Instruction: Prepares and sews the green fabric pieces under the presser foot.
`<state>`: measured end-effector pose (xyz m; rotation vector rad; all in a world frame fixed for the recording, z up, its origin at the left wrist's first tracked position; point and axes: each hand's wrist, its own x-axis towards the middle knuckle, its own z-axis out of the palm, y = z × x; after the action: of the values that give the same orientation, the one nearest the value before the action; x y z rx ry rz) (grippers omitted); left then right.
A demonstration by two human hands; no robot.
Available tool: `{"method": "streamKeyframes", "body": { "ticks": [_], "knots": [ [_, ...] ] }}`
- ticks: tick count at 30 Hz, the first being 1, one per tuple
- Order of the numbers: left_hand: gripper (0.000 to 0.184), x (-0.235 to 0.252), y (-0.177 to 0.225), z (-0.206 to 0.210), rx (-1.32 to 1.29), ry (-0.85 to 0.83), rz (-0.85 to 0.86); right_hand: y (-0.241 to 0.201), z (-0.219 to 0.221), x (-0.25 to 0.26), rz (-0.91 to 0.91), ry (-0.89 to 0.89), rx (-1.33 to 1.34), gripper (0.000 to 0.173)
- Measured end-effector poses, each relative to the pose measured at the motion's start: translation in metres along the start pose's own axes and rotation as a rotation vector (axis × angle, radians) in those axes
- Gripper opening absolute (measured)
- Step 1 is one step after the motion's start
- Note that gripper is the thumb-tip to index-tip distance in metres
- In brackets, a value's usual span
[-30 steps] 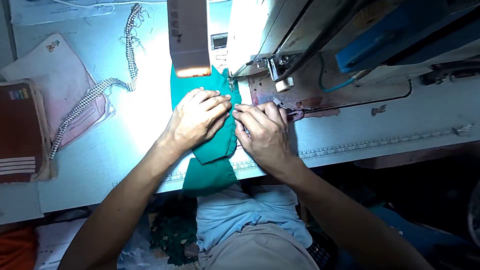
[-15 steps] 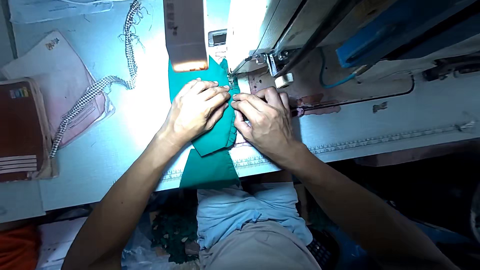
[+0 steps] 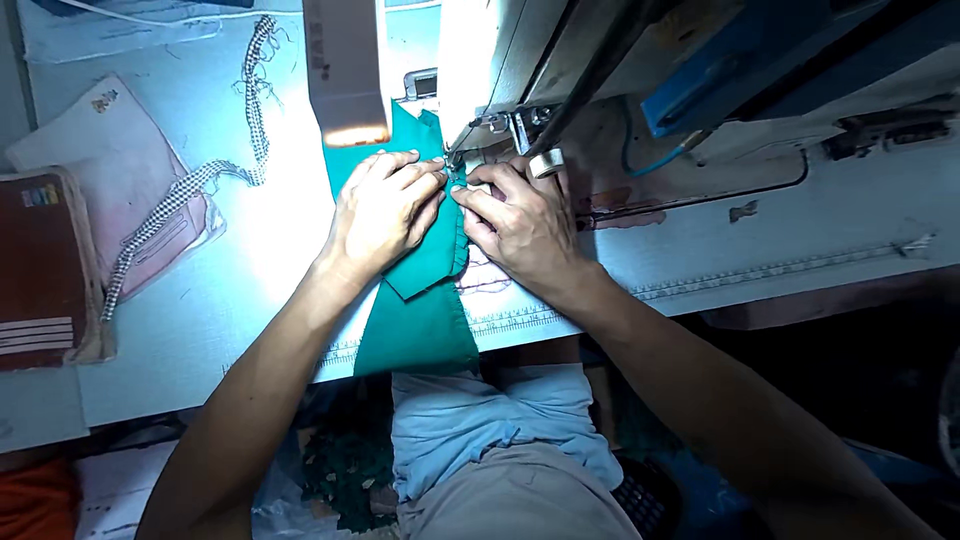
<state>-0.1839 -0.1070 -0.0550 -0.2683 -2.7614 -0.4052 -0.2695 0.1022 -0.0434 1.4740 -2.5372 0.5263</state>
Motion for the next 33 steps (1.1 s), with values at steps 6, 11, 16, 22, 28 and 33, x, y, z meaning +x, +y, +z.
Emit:
{"method": "streamKeyframes", "body": {
  "ticks": [6,11,16,22,28,33],
  "knots": [
    [0.034,0.0,0.0,0.0,0.012,-0.004,-0.009,-0.005,0.003,0.001,0.045,0.051,0.009,0.028],
    [0.033,0.002,0.001,0.002,0.036,0.019,-0.016,-0.009,-0.001,0.0,0.113,0.044,0.042,0.025],
    [0.034,0.001,0.002,0.003,0.041,-0.016,-0.047,-0.049,-0.028,-0.029,0.353,-0.009,0.127,0.034],
    [0.034,0.003,0.001,0.004,0.044,-0.015,-0.043,-0.06,-0.026,-0.028,0.445,-0.086,0.134,0.033],
    [0.04,-0.004,0.008,-0.01,-0.019,-0.063,-0.195,-0.066,-0.031,-0.026,0.536,-0.084,0.324,0.022],
    [0.066,-0.045,0.053,-0.044,0.095,-0.072,-0.808,-0.068,-0.032,-0.026,0.61,-0.099,0.504,0.032]
  ]
}}
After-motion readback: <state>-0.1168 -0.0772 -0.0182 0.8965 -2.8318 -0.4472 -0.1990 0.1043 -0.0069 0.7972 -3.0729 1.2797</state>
